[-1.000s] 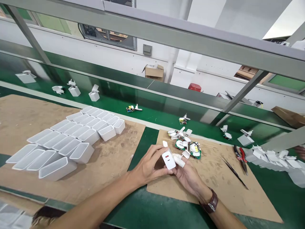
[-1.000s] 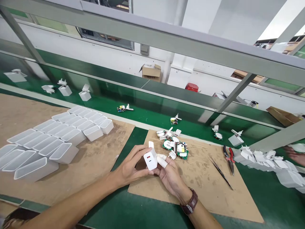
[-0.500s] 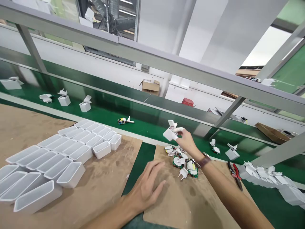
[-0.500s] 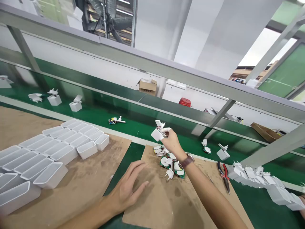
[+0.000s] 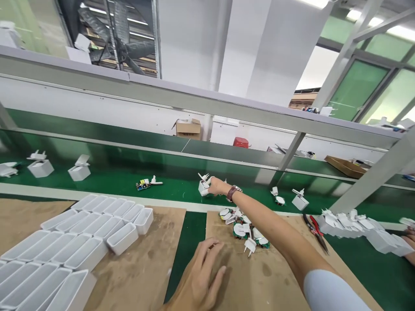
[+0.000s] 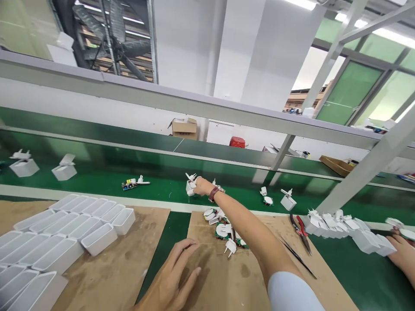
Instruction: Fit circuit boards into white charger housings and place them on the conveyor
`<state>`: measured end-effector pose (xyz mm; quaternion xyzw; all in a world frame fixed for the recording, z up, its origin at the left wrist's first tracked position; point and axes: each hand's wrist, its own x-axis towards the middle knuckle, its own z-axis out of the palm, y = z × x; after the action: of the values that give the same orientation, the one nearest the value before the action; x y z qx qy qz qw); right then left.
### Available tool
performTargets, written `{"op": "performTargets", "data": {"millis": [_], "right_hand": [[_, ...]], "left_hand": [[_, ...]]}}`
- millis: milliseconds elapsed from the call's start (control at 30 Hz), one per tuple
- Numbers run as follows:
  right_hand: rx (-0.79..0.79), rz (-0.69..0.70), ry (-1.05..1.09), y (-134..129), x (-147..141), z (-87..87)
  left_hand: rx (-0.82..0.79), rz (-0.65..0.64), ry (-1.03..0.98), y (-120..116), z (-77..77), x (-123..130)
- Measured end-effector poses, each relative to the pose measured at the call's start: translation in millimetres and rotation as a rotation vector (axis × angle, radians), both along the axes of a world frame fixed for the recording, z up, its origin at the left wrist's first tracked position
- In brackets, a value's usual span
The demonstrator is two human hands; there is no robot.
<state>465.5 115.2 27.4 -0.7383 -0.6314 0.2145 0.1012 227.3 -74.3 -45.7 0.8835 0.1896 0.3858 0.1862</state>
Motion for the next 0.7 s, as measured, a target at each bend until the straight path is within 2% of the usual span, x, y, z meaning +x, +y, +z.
{"op": "performTargets", "data": {"millis": [233, 333, 433, 500, 600, 700], "right_hand": [[0.009, 0.125, -0.286, -23.2, 32.5, 5.2], [0.059, 0.111, -0.327, -36.7, 46.2, 10.4], [0.102, 0.065, -0.311, -56.2, 72.2, 24.2], [0.127, 0.041, -0.272, -77.3, 95.1, 35.9], [0.154, 0.028, -0.188, -123.4, 127.0, 48.7], [0.158, 0.047, -0.094, -178.9, 145.5, 46.8]], "left_hand": [[-0.022, -0.034, 0.038, 1.2, -0.5, -1.1], [-0.012, -0.026, 0.034, 3.5, -1.0, -2.0], [-0.022, -0.027, 0.029, 5.6, -1.7, -1.7], [-0.025, -0.030, 0.033, 6.8, -3.1, -0.7], [-0.015, -0.024, 0.018, 8.2, -5.9, 1.3], [0.002, -0.026, 0.019, 9.5, -7.1, 2.6]]}}
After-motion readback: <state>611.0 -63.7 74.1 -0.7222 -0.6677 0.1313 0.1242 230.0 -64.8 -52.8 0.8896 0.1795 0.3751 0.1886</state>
